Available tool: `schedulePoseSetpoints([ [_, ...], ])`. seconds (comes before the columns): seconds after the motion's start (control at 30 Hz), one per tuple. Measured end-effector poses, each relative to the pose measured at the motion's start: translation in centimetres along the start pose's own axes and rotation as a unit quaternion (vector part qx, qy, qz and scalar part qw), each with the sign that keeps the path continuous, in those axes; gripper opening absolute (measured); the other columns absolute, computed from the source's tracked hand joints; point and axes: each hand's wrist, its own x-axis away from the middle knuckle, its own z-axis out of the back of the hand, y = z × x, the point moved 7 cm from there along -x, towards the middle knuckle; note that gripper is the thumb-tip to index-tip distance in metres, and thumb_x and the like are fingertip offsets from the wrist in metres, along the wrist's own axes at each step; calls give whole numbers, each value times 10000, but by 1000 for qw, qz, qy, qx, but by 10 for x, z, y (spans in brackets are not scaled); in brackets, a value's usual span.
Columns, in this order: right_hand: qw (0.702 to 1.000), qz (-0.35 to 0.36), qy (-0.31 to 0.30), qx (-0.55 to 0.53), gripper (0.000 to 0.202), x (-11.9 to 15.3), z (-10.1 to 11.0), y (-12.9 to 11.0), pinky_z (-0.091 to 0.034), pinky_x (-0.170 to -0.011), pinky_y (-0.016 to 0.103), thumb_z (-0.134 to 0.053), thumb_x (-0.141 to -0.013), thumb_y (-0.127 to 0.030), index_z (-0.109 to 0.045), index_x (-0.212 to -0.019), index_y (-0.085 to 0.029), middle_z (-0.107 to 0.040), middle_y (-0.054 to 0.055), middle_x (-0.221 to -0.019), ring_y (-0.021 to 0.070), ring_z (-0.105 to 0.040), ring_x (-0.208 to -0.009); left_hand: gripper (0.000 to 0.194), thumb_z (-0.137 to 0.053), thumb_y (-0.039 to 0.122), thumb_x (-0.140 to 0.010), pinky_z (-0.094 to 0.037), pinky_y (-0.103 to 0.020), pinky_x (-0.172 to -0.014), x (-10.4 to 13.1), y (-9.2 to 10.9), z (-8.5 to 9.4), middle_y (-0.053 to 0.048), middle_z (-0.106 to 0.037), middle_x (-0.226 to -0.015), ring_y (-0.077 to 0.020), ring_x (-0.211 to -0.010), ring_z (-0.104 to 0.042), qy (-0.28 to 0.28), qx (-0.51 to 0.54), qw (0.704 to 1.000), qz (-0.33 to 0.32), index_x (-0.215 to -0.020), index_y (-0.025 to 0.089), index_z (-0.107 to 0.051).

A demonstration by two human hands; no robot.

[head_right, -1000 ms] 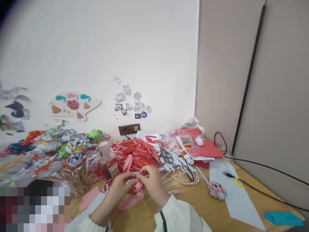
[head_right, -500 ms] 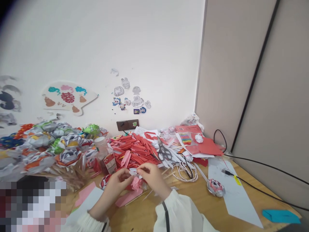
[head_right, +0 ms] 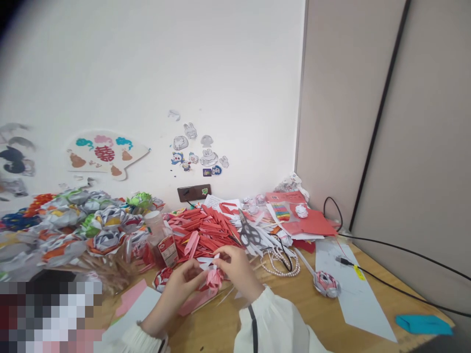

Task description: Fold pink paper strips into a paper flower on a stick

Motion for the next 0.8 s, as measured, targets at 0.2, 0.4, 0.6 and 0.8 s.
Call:
schedulePoseSetpoints([
  [0.2, 997, 53, -11, 45, 116, 3, -1, -15, -427, -652, 230, -604, -717, -153, -676, -800, -189, -643, 14, -760, 140, -576, -685, 151, -566, 250, -681, -495, -276, -653, 1, 11, 11, -39, -658, -814, -180, -749, -618, 22, -61, 997, -49, -811, 174, -579],
  [0.4, 997, 45, -1, 61, 130, 7, -13, -11, -434, -678, 246, -601, -719, -139, -665, -822, -186, -654, 21, -778, 155, -589, -724, 100, -566, 239, -697, -489, -301, -711, 4, 20, 2, -47, -693, -769, -190, -738, -630, 14, -158, 981, -109, -734, 185, -641],
  [0.6, 996, 53, 9, 74, 153, 8, -17, -11, -440, -727, 280, -603, -739, -160, -639, -886, -184, -655, 37, -854, 179, -593, -808, 87, -564, 241, -706, -510, -273, -634, 9, 28, 2, -34, -693, -733, -178, -685, -642, 62, -207, 967, -138, -730, 187, -628],
  [0.8, 984, 161, -11, 77, 191, 16, -9, -46, -423, -780, 258, -574, -798, -206, -601, -986, -217, -627, 27, -948, 160, -565, -887, 126, -534, 213, -742, -520, -275, -686, 30, 59, 11, -43, -697, -781, -172, -718, -645, 151, -255, 909, -293, -834, 199, -619],
])
